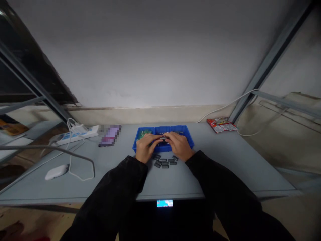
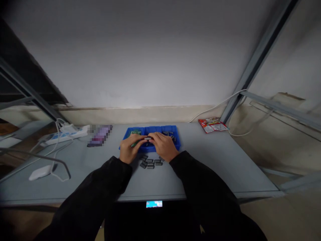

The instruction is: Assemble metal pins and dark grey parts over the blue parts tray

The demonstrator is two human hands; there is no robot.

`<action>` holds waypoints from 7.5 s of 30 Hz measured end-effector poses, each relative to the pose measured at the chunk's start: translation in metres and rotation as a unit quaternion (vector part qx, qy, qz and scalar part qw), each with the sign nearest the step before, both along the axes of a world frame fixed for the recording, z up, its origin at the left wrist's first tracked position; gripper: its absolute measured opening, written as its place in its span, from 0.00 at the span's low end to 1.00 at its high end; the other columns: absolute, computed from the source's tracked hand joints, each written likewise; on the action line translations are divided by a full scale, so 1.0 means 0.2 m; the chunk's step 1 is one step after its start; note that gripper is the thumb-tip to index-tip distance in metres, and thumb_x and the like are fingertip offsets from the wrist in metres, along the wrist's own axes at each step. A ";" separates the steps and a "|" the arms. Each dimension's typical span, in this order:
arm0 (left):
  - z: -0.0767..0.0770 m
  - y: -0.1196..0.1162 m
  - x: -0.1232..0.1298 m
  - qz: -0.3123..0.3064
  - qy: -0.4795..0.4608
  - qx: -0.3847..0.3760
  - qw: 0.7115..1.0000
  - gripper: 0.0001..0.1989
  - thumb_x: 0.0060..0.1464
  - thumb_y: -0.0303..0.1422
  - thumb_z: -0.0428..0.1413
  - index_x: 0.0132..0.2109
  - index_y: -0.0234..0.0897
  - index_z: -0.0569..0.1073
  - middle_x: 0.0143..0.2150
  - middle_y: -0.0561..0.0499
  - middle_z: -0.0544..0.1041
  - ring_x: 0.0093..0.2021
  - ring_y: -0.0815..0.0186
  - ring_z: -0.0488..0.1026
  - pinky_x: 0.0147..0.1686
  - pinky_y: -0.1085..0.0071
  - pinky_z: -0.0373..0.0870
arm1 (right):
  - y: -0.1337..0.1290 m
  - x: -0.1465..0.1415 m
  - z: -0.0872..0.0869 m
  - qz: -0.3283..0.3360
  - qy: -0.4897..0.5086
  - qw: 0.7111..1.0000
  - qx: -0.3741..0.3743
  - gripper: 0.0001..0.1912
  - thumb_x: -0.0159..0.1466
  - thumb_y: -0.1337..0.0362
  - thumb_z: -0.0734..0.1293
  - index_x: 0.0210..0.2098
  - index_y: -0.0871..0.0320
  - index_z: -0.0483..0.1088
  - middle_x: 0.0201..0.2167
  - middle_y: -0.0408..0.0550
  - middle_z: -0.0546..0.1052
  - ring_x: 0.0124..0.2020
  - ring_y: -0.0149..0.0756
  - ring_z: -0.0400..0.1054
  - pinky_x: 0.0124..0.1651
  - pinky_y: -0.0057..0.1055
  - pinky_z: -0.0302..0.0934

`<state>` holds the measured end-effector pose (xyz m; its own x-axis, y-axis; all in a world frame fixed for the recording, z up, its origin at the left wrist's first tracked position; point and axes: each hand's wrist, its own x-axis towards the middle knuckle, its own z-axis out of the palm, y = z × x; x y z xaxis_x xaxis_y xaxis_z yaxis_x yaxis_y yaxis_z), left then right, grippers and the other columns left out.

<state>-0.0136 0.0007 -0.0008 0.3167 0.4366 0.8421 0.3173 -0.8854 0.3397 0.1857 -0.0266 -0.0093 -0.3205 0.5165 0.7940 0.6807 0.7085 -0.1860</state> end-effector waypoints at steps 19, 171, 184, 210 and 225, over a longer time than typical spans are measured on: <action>-0.02 -0.02 0.02 -0.047 0.000 -0.015 0.999 0.07 0.63 0.29 0.62 0.48 0.38 0.81 0.44 0.47 0.84 0.42 0.63 0.81 0.48 0.62 0.77 | -0.01 -0.01 -0.01 -0.022 -0.021 0.999 -0.030 0.14 0.76 0.68 0.55 0.36 0.57 0.68 0.34 0.47 0.74 0.34 0.34 0.70 0.36 0.31 0.60; -0.04 0.03 0.01 -0.047 0.037 0.029 0.998 0.06 0.65 0.29 0.60 0.48 0.35 0.78 0.42 0.46 0.83 0.41 0.62 0.79 0.45 0.61 0.77 | 0.02 0.01 -0.02 -0.048 -0.055 0.996 0.055 0.12 0.77 0.65 0.57 0.44 0.60 0.71 0.37 0.52 0.78 0.39 0.40 0.70 0.43 0.39 0.59; -0.05 0.03 0.00 -0.034 0.035 0.022 0.999 0.07 0.65 0.29 0.60 0.49 0.37 0.79 0.43 0.47 0.83 0.42 0.63 0.80 0.47 0.62 0.78 | 0.00 0.04 0.01 -0.024 -0.056 0.998 0.026 0.07 0.75 0.67 0.60 0.47 0.58 0.70 0.40 0.51 0.78 0.42 0.41 0.71 0.46 0.40 0.61; -0.13 -0.07 -0.24 -0.042 0.304 -0.056 0.950 0.13 0.69 0.35 0.54 0.52 0.37 0.80 0.33 0.48 0.84 0.25 0.64 0.79 0.27 0.71 0.77 | 0.18 0.35 -0.14 -0.259 0.047 0.958 -0.109 0.05 0.67 0.68 0.67 0.35 0.56 0.76 0.33 0.49 0.80 0.40 0.46 0.68 0.50 0.44 0.46; -0.07 -0.07 -0.26 -0.033 0.393 -0.241 0.887 0.17 0.71 0.37 0.49 0.57 0.40 0.78 0.48 0.46 0.84 0.43 0.59 0.83 0.48 0.61 0.78 | 0.11 0.27 -0.05 -0.278 0.023 0.948 -0.154 0.08 0.66 0.68 0.65 0.35 0.55 0.76 0.34 0.48 0.82 0.43 0.44 0.68 0.51 0.43 0.42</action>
<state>-0.0657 -0.0135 -0.0149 0.7613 0.6444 0.0716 0.5763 -0.7231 0.3807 0.2402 -0.0036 -0.0189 0.1014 0.8051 0.5844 0.9191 0.1491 -0.3648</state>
